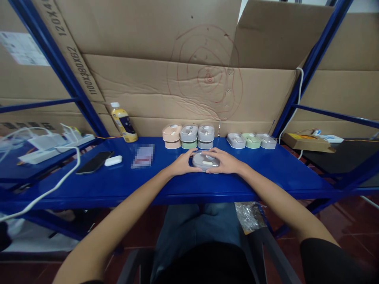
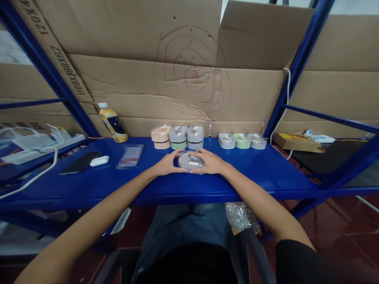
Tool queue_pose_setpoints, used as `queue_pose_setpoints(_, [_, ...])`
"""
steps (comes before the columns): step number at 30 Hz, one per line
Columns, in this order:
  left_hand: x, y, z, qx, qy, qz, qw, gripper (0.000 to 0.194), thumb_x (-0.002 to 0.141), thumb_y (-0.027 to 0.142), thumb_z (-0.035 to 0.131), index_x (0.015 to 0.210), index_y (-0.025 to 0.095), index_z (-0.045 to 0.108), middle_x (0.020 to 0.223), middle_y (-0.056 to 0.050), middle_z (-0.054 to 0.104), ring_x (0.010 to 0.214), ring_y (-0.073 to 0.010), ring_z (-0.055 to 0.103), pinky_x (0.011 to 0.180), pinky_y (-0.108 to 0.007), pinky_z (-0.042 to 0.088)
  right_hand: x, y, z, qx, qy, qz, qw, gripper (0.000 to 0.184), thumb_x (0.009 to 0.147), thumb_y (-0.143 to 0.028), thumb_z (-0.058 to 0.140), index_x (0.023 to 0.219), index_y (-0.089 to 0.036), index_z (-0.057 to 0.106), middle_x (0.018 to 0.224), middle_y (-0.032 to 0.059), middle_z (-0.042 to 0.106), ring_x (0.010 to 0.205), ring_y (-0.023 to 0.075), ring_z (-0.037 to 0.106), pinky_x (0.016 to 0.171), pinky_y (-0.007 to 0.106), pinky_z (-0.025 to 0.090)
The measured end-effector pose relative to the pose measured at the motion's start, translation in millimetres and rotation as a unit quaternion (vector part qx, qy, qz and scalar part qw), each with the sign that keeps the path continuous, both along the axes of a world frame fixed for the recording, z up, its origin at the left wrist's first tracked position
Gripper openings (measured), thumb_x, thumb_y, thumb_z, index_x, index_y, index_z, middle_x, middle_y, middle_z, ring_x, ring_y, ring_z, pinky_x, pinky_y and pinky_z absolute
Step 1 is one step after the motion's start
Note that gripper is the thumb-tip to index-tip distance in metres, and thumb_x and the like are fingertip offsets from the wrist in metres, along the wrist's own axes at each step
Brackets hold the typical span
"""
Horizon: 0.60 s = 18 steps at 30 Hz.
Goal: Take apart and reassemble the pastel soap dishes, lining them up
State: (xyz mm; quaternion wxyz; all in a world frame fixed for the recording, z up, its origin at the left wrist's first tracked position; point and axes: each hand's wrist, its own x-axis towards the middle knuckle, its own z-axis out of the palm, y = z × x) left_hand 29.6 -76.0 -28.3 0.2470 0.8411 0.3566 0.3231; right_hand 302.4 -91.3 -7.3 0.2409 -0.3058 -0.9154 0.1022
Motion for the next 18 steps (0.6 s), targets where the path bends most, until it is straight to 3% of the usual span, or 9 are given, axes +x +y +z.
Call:
queue_pose_setpoints(7, [-1, 3, -0.1, 0.009, 0.007, 0.002, 1.000, 0.088, 0.063, 0.054, 0.094, 0.137, 0.020, 0.060, 0.138, -0.016, 0.070, 0.126, -0.0372, 0.068, 0.107, -0.052, 0.055, -3, 2, 2.5, -0.006, -0.021, -0.028, 0.999, 0.085, 0.082, -0.064, 0.079, 0.156, -0.033, 0.051, 0.132, 0.0120, 0.062, 0.122, 0.0344, 0.065, 0.105, 0.054, 0.054])
queue_pose_setpoints(10, [-1, 3, 0.8, -0.002, 0.009, 0.009, 1.000, 0.091, 0.061, 0.055, 0.095, 0.138, 0.019, 0.060, 0.138, -0.016, 0.070, 0.127, -0.0374, 0.067, 0.109, -0.053, 0.053, -2, 3, 0.9, -0.008, -0.024, -0.030, 0.999, 0.087, 0.082, -0.064, 0.079, 0.157, -0.034, 0.049, 0.134, 0.0118, 0.062, 0.124, 0.0345, 0.063, 0.106, 0.055, 0.053])
queue_pose_setpoints(15, [-2, 2, 0.9, -0.013, 0.001, 0.002, 1.000, 0.092, 0.063, 0.052, 0.095, 0.140, 0.018, 0.058, 0.143, -0.018, 0.066, 0.131, -0.0360, 0.065, 0.114, -0.054, 0.050, 3, 5, -6.6, -0.016, -0.008, -0.025, 1.000, 0.109, 0.069, -0.063, 0.089, 0.161, -0.031, 0.042, 0.141, 0.0136, 0.059, 0.129, 0.0378, 0.060, 0.108, 0.058, 0.051])
queue_pose_setpoints(18, [-3, 3, -1.3, -0.025, -0.021, 0.014, 0.999, 0.095, 0.067, 0.052, 0.092, 0.145, 0.018, 0.052, 0.141, -0.019, 0.067, 0.130, -0.0356, 0.066, 0.112, -0.055, 0.051, 10, 7, -0.7, -0.021, 0.015, -0.027, 0.999, 0.104, 0.066, -0.059, 0.091, 0.156, -0.028, 0.049, 0.137, 0.0130, 0.064, 0.126, 0.0379, 0.063, 0.110, 0.061, 0.049])
